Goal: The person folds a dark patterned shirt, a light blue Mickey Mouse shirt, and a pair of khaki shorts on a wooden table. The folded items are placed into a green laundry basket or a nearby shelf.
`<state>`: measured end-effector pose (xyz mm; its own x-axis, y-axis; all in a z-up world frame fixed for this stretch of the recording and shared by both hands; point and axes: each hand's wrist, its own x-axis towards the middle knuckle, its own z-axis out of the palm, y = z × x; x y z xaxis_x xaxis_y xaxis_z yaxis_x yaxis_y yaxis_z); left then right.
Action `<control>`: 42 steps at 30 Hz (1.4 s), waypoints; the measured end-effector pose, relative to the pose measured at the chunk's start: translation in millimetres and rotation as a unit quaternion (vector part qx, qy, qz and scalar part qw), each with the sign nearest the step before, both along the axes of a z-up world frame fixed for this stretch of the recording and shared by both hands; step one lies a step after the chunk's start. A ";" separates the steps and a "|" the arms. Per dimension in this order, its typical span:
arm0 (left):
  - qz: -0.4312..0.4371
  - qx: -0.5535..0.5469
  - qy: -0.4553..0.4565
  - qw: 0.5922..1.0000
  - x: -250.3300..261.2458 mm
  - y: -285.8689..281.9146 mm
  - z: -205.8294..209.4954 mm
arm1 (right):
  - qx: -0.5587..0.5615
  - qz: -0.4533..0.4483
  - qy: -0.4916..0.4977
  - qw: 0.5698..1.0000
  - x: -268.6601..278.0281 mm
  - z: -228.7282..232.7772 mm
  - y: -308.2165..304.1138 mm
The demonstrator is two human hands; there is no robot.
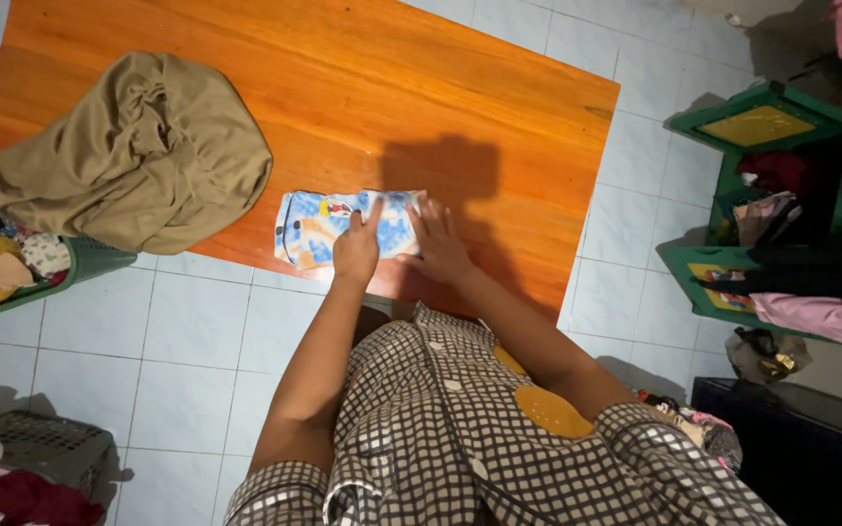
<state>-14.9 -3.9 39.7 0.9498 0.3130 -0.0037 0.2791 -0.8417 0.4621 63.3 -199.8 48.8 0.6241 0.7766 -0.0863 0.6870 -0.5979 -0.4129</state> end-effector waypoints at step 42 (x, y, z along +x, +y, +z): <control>0.234 -0.271 -0.049 0.932 -18.6 21.7 31.5 | 0.283 -0.079 0.160 0.942 9.9 33.0 62.4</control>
<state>-33.5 17.8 71.1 0.7136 0.6707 -0.2021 0.4909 -0.2731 0.8273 73.2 -137.4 81.8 0.7477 0.6549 0.1097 0.3939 -0.3045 -0.8672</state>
